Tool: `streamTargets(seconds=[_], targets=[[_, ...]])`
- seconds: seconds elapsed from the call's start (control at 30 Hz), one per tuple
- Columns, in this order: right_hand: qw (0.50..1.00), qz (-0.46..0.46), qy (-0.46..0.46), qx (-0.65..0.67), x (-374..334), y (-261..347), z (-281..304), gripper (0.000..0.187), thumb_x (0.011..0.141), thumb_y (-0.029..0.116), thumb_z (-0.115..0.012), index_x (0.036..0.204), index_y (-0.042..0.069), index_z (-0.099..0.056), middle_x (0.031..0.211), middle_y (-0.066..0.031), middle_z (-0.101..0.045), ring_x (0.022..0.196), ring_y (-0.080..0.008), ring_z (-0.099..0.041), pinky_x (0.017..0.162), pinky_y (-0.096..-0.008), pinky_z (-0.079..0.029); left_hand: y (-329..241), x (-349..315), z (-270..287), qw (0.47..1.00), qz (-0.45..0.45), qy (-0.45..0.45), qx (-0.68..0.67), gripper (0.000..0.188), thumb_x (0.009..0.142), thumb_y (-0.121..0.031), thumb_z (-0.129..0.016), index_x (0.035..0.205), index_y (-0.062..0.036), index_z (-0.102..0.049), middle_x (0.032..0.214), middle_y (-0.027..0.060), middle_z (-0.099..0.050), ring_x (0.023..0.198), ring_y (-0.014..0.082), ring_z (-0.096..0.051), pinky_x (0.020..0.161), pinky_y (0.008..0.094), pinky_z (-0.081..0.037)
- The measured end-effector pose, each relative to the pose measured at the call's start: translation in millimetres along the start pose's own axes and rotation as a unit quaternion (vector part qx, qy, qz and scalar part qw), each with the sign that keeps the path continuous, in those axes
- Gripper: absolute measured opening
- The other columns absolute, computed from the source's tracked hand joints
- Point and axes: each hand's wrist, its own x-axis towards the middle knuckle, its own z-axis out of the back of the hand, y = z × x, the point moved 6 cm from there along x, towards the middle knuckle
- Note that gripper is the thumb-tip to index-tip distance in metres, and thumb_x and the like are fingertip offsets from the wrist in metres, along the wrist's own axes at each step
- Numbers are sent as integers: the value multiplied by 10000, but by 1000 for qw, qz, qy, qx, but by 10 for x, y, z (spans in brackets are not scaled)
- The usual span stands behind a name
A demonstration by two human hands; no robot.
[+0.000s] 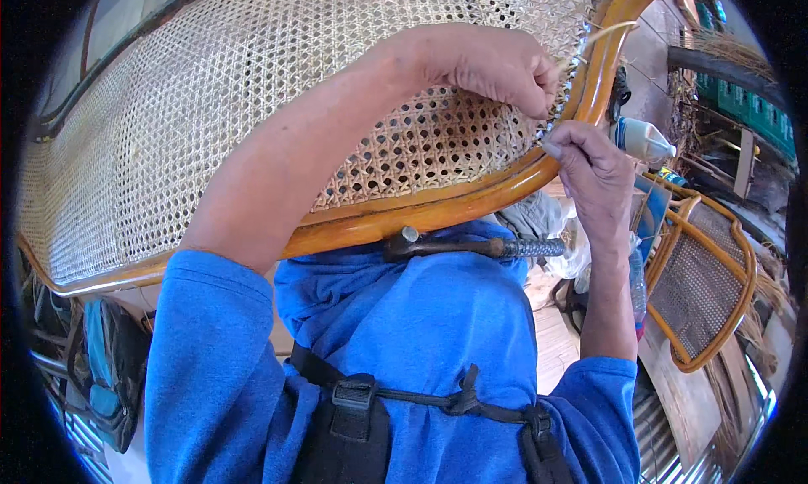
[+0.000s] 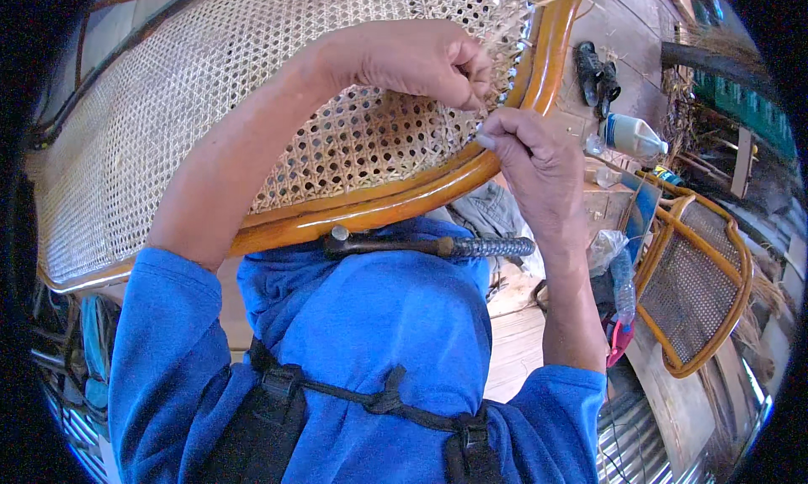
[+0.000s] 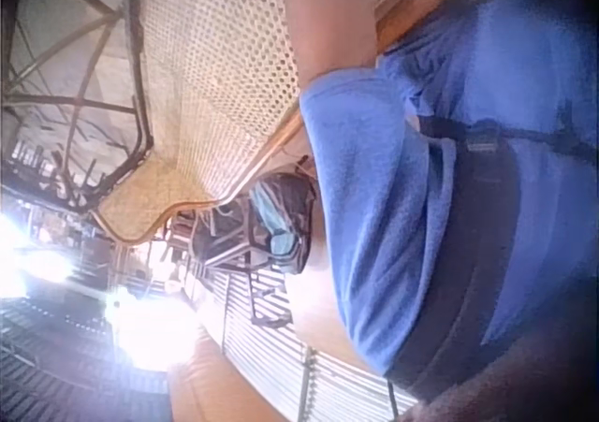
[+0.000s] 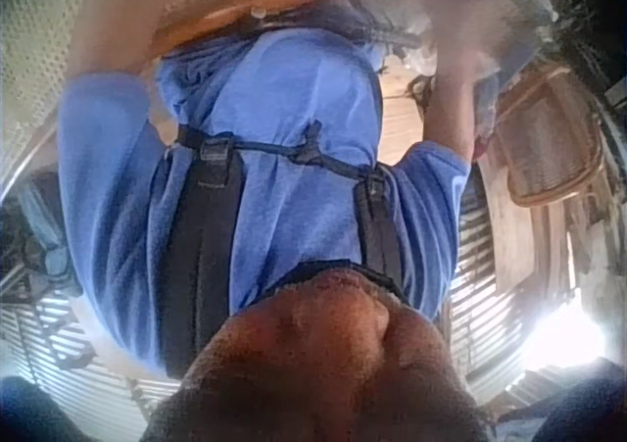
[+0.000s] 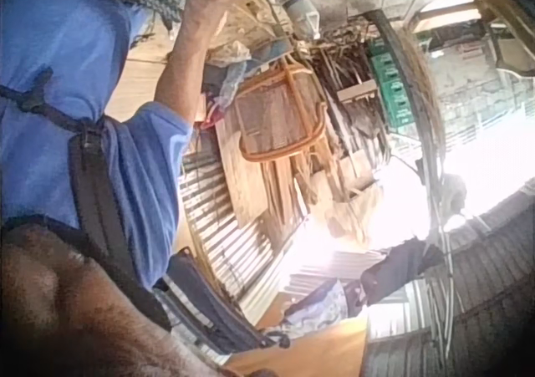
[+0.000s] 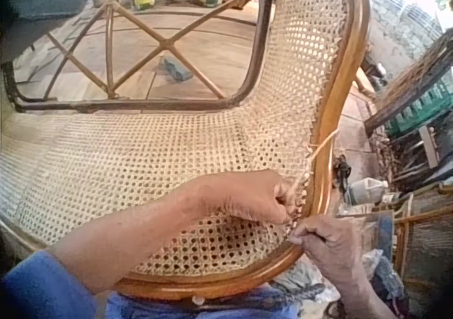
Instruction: The person applies glue to the edge of a rattan chair seat and inserts a thin rattan strip into the groove. They use a hammer to tap the strip into place and secure it with small nails, continuing the process along the chair's perimeter.
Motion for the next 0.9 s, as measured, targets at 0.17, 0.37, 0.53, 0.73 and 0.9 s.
streamTargets(seconds=[0.17, 0.37, 0.53, 0.73, 0.9], targets=[[1000, -5, -4, -2, -20, 1, 1, 86, 797, -6, -605, 874, 21, -632, 742, -28, -608, 678, -99, -560, 632, -234, -456, -13, -43, -1, 998, 25, 41, -47, 123, 744, -170, -615, 736, -51, -585, 641, -61, -515, 586, 30, -426, 530, 216, -343], [999, -32, 3, -23, 4, 73, -17, 71, 803, 5, -610, 867, 26, -631, 755, -29, -623, 691, -100, -576, 639, -242, -464, -54, -56, -6, 996, 47, 63, -29, 117, 716, -156, -617, 710, -44, -585, 606, -44, -523, 566, 44, -439, 523, 225, -350], [994, -13, 33, -102, 51, 150, -55, 77, 797, 21, -616, 872, 32, -625, 763, -70, -628, 701, -150, -613, 646, -269, -478, -40, -51, -1, 995, 58, 79, -29, 116, 689, -155, -610, 695, -41, -584, 593, -36, -524, 550, 47, -439, 513, 229, -350], [989, 36, 53, -133, 96, 208, -116, 71, 809, 45, -600, 879, 46, -610, 765, -103, -616, 722, -236, -631, 641, -310, -484, 9, -27, -12, 992, 56, 103, -47, 104, 689, -139, -595, 698, -36, -583, 591, -42, -518, 541, 44, -433, 499, 225, -342], [977, 79, 67, -184, 110, 238, -147, 73, 806, 59, -607, 878, 61, -619, 809, -107, -630, 743, -244, -641, 635, -321, -494, 27, -21, -20, 991, 54, 106, -68, 90, 709, -126, -591, 715, -37, -580, 603, -46, -519, 546, 41, -431, 500, 223, -339]])
